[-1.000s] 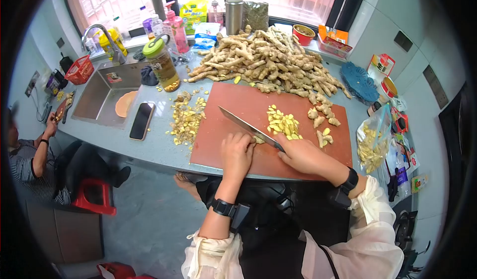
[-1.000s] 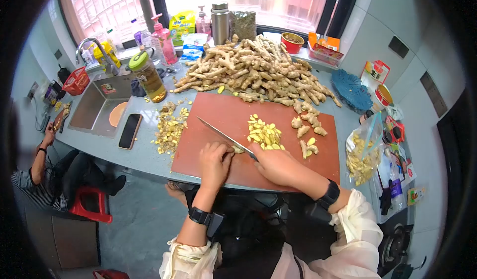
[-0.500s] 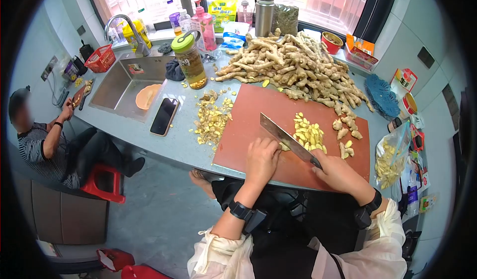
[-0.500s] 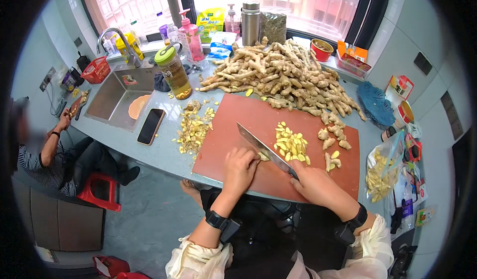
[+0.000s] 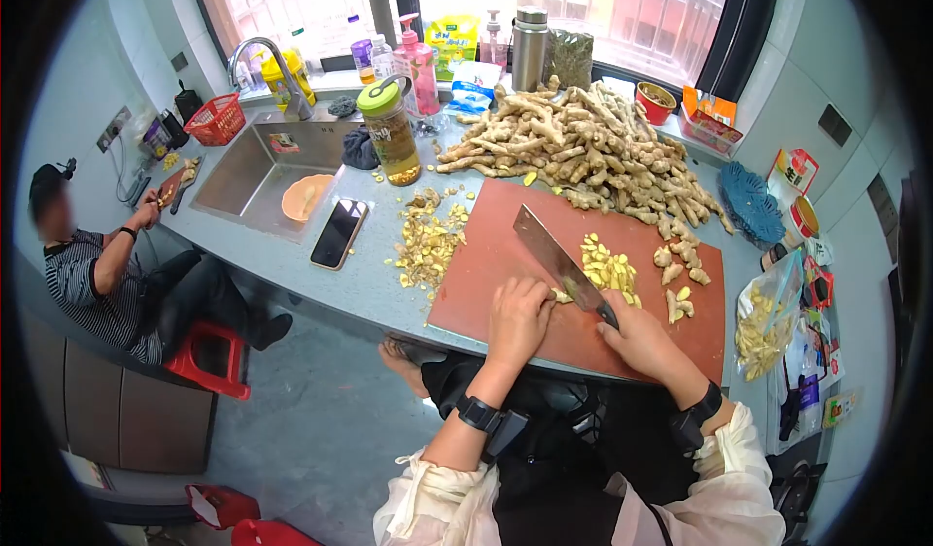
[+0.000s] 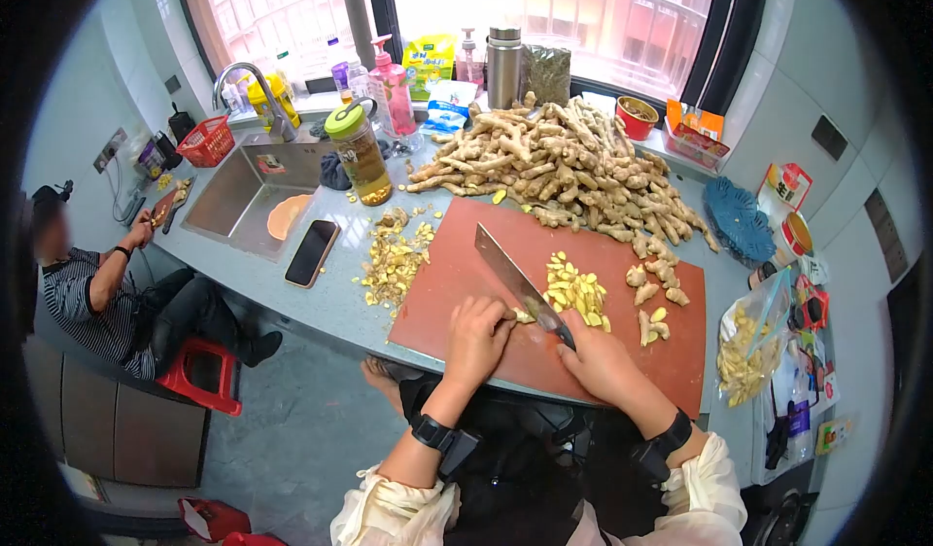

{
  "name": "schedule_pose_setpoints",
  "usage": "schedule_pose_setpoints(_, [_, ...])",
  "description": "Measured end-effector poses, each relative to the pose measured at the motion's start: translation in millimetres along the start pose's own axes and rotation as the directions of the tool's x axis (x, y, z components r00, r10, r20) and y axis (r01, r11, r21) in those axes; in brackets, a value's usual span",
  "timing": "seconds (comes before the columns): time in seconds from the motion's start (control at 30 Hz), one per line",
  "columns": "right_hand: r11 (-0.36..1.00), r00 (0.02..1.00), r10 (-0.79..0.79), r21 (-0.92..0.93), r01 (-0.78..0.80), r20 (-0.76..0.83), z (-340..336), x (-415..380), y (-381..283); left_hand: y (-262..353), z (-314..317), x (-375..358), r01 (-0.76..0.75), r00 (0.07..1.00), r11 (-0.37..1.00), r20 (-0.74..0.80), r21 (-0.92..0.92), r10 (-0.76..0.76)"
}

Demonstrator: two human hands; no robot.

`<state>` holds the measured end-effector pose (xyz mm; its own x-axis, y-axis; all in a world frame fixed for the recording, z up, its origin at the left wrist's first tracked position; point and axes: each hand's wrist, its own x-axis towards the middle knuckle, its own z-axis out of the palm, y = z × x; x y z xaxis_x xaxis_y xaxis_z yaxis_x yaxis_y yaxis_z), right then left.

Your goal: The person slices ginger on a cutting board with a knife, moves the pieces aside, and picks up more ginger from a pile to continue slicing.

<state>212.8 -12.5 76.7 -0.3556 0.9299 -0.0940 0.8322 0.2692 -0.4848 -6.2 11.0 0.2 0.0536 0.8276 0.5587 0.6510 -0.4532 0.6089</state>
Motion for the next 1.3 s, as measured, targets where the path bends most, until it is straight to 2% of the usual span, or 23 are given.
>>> schedule_pose_setpoints(0.17, [0.996, 0.997, 0.046, 0.082, -0.040, -0.068, 13, -3, 13, -2, 2, -1, -0.020, 1.000, 1.000, -0.002, 0.021, 0.020])
schedule_pose_setpoints(0.23, [0.976, 0.994, 0.039, 0.219, -0.016, -0.100, 19, -5, 24, -3, 3, -1, -0.011, 1.000, 1.000, -0.004, 0.006, 0.011])
schedule_pose_setpoints(0.27, [0.976, 0.993, 0.056, 0.216, -0.033, -0.099, 11, -9, 17, -4, 4, -1, 0.002, 1.000, 1.000, -0.006, -0.004, -0.002])
schedule_pose_setpoints(0.33, [0.904, 0.979, 0.187, 0.376, -0.203, 0.078, -8, -9, -1, -6, 7, -4, 0.016, 1.000, 1.000, -0.003, -0.016, -0.016])
schedule_pose_setpoints(0.37, [0.902, 0.976, 0.204, 0.373, -0.217, 0.076, -12, -10, -1, -7, 7, -2, 0.027, 1.000, 1.000, -0.016, -0.008, -0.027])
schedule_pose_setpoints(0.43, [0.917, 0.988, 0.130, 0.370, -0.151, 0.082, -16, -13, 1, -7, 6, -3, 0.031, 1.000, 0.999, 0.002, -0.024, -0.031])
schedule_pose_setpoints(0.47, [0.947, 0.996, 0.079, 0.310, -0.086, 0.036, -16, -15, 3, -7, 6, -3, 0.024, 1.000, 0.999, -0.008, -0.024, -0.024])
schedule_pose_setpoints(0.6, [0.957, 0.993, 0.102, 0.267, -0.113, 0.054, -24, -23, -2, -7, 5, -2, 0.018, 1.000, 0.999, -0.016, -0.032, -0.019])
schedule_pose_setpoints(0.67, [0.983, 0.997, -0.063, 0.169, 0.071, -0.052, -23, -24, 3, -6, 5, -2, 0.020, 1.000, 0.999, -0.010, -0.032, -0.021])
schedule_pose_setpoints(0.87, [0.990, 0.999, -0.008, 0.139, 0.001, 0.044, -37, -27, -11, -6, 5, -2, 0.029, 1.000, 0.999, -0.005, -0.039, -0.029])
schedule_pose_setpoints(1.0, [0.992, 0.999, -0.020, 0.124, 0.014, 0.046, -38, -26, -14, -6, 5, -2, 0.015, 1.000, 0.999, -0.011, -0.033, -0.016])
schedule_pose_setpoints(1.1, [0.995, 0.998, -0.055, 0.083, 0.052, 0.041, -36, -24, -13, -6, 4, -2, 0.019, 1.000, 0.999, -0.005, -0.032, -0.019])
schedule_pose_setpoints(1.17, [0.999, 0.997, -0.022, -0.028, 0.024, 0.077, -36, -22, -15, -6, 4, -1, 0.028, 1.000, 0.999, 0.004, -0.030, -0.028])
schedule_pose_setpoints(1.3, [0.996, 0.994, 0.010, -0.089, 0.000, 0.110, -36, -21, -19, -4, 3, 0, 0.025, 1.000, 0.999, 0.008, -0.030, -0.025])
